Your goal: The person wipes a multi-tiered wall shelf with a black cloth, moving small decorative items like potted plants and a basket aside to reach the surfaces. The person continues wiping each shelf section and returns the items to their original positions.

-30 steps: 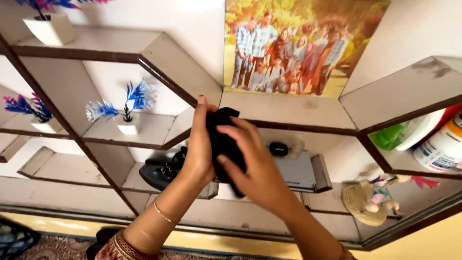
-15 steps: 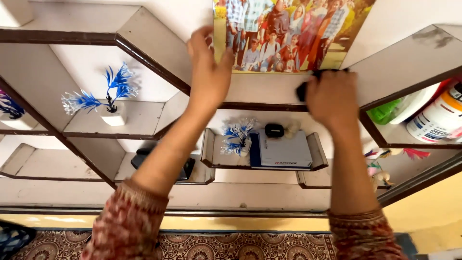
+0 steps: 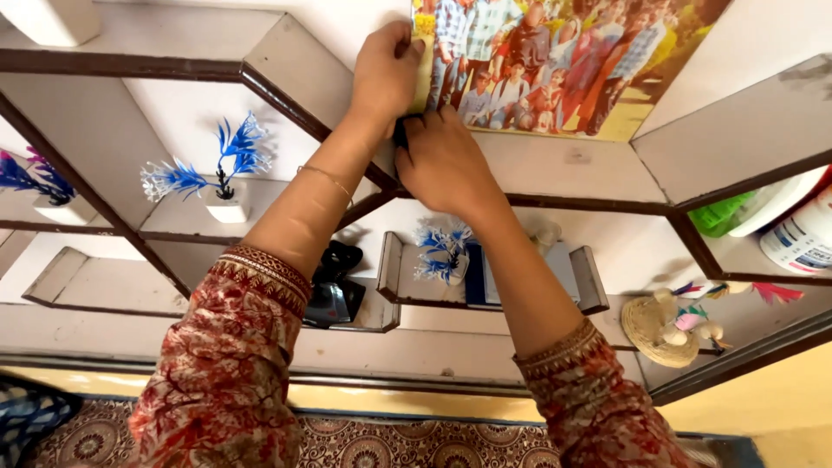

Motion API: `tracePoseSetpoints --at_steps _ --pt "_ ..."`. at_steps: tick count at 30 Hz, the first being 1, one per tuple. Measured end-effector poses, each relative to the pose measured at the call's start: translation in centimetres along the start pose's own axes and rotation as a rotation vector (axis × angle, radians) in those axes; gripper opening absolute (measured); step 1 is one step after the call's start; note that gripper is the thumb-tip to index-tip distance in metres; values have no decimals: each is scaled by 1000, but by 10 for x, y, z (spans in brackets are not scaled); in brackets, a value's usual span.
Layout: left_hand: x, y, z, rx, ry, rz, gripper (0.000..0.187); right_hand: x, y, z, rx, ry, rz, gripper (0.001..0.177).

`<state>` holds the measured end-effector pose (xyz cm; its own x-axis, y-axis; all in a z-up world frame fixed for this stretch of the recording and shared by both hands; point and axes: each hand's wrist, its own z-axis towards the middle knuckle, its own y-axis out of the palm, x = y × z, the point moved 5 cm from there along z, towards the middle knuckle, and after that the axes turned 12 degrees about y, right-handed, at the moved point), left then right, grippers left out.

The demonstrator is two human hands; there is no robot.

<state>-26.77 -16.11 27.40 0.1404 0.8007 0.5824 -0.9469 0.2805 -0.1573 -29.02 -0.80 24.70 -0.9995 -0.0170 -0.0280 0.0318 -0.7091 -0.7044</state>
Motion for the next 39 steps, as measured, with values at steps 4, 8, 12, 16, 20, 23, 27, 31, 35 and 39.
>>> tracePoseSetpoints --at_steps 4,8,12,16,20,23,27,31,35,39 --pt "6 -1 -3 -10 84 -2 11 2 -20 -9 -99 120 178 37" --pt "2 1 -6 12 63 14 15 -8 -57 -19 -119 137 245 36" --pt "10 1 -8 13 82 93 13 -5 -94 -35 -270 250 544 33" --pt "28 -3 -14 -50 -139 70 23 10 -98 -55 -292 514 987 38" --pt "0 -2 -15 -65 -105 198 27 2 -101 -57 -142 623 1075 42" --pt "-7 -2 -14 -132 -97 310 27 -1 -94 -55 -44 665 1254 46" --pt "14 -22 -28 -63 -19 311 35 -3 -84 -58 114 806 1564 52" --pt "103 -73 -67 93 138 -82 19 -3 -47 -60 14 807 2159 56" --pt "145 -115 -117 179 108 -307 12 -32 -31 -43 -100 738 2292 55" --pt "156 -175 -132 403 168 80 12 -51 -31 -12 93 1019 2137 31"
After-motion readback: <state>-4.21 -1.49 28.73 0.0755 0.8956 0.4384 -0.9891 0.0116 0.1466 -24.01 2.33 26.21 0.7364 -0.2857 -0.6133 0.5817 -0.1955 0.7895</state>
